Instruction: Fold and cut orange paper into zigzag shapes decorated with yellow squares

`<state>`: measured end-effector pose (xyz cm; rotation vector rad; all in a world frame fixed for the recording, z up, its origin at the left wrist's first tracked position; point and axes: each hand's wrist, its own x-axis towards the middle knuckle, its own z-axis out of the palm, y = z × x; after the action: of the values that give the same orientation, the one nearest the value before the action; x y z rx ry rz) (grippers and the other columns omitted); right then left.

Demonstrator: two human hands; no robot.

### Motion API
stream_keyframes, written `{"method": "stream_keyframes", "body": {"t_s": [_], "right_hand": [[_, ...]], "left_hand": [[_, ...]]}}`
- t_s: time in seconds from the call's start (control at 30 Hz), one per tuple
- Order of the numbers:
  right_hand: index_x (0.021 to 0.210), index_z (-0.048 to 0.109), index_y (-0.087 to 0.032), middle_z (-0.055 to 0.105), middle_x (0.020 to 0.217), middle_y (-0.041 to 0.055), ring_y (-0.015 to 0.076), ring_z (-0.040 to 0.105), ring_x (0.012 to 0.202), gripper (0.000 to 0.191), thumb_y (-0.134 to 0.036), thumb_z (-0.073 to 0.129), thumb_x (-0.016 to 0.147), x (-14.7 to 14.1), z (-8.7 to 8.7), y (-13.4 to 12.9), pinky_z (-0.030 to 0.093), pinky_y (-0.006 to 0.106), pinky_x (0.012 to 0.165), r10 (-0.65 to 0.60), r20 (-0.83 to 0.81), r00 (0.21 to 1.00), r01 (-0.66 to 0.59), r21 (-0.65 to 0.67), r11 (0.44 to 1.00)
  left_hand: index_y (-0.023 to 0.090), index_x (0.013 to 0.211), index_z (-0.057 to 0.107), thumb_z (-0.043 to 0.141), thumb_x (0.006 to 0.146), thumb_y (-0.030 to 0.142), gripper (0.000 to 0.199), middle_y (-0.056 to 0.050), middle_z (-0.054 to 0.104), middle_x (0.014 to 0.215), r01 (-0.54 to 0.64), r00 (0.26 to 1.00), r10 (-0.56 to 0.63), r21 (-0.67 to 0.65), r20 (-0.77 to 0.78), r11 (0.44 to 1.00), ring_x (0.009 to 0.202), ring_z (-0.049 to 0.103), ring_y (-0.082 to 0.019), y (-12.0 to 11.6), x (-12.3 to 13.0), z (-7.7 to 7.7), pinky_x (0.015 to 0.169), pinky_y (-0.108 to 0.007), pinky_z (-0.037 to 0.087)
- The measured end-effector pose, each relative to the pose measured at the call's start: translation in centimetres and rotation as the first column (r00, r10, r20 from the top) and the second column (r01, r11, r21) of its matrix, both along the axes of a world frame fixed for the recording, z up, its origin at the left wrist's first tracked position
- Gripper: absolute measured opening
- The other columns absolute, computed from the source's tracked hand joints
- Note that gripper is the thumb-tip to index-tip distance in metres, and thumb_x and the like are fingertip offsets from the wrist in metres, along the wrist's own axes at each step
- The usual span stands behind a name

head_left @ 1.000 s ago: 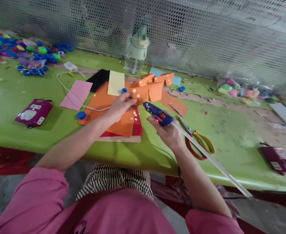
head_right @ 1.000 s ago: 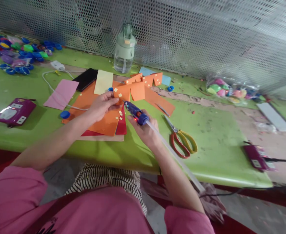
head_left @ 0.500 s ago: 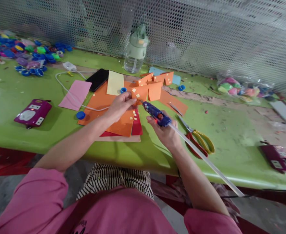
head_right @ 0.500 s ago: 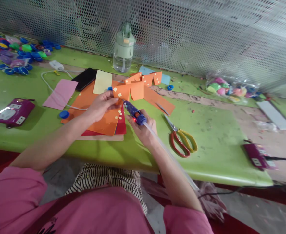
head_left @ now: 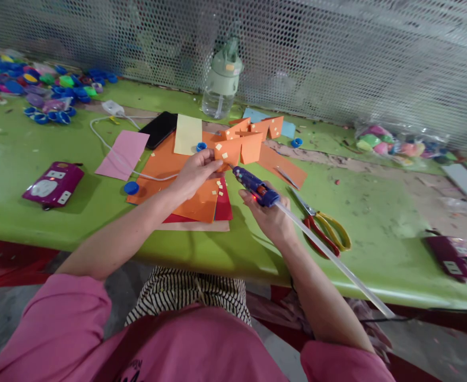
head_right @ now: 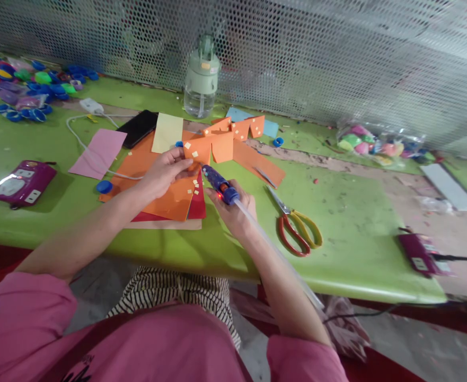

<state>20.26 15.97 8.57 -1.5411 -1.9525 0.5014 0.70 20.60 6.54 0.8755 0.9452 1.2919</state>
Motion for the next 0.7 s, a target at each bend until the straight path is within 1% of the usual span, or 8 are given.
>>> {"method": "stream_keyframes", "body": {"t_s": [0.1, 0.23, 0.37, 0.5, 0.7], "right_hand": [[0.077, 0.053, -0.025, 0.064, 0.063, 0.0025, 0.0176, 0.060, 0.059, 0.040, -0.064, 0.061, 0.084, 0.06, -0.19, 0.02, 0.043, 0.029, 0.056, -0.001, -0.009, 1.000, 0.001, -0.005, 1.000], [0.078, 0.055, -0.025, 0.067, 0.065, 0.0036, 0.0201, 0.065, 0.065, 0.038, -0.062, 0.063, 0.083, 0.12, -0.35, 0.06, 0.044, 0.030, 0.059, -0.018, -0.021, 1.000, 0.018, -0.014, 1.000], [0.080, 0.057, -0.024, 0.067, 0.066, 0.0044, 0.0199, 0.065, 0.064, 0.039, -0.063, 0.063, 0.083, 0.16, -0.34, 0.07, 0.044, 0.030, 0.059, -0.021, -0.028, 0.999, 0.020, -0.032, 0.999], [0.081, 0.058, -0.023, 0.065, 0.064, 0.0033, 0.0188, 0.063, 0.062, 0.040, -0.063, 0.063, 0.083, 0.20, -0.29, 0.04, 0.042, 0.029, 0.057, -0.019, -0.022, 1.000, 0.018, -0.059, 0.998], [0.082, 0.058, -0.023, 0.066, 0.064, 0.0028, 0.0188, 0.065, 0.063, 0.041, -0.064, 0.060, 0.085, 0.33, -0.43, 0.00, 0.043, 0.028, 0.057, -0.020, -0.028, 0.999, 0.018, -0.047, 0.999]], "left_hand": [[0.017, 0.088, 0.066, 0.061, 0.087, 0.008, 0.011, 0.000, 0.072, 0.087, 0.002, 1.000, -0.002, 0.013, 0.010, 1.000, 0.075, 0.067, -0.009, 0.00, 0.04, -0.05, 0.076, -0.024, 0.058], [0.017, 0.088, 0.066, 0.062, 0.087, 0.010, 0.009, 0.000, 0.072, 0.088, -0.001, 1.000, 0.001, 0.008, -0.001, 1.000, 0.077, 0.067, -0.009, 0.03, 0.06, -0.15, 0.078, -0.023, 0.057], [0.017, 0.087, 0.065, 0.063, 0.087, 0.010, 0.008, 0.000, 0.073, 0.088, -0.005, 1.000, 0.005, 0.000, -0.013, 1.000, 0.079, 0.067, -0.009, 0.00, 0.11, -0.13, 0.080, -0.024, 0.057], [0.017, 0.087, 0.065, 0.062, 0.087, 0.009, 0.008, 0.001, 0.072, 0.086, -0.003, 1.000, 0.003, 0.009, -0.005, 1.000, 0.076, 0.066, -0.008, -0.03, 0.15, -0.17, 0.078, -0.023, 0.057], [0.016, 0.089, 0.065, 0.062, 0.087, 0.009, 0.008, 0.001, 0.071, 0.085, 0.001, 1.000, 0.000, 0.019, -0.004, 1.000, 0.077, 0.067, -0.008, 0.05, 0.11, -0.30, 0.078, -0.022, 0.058]]}}
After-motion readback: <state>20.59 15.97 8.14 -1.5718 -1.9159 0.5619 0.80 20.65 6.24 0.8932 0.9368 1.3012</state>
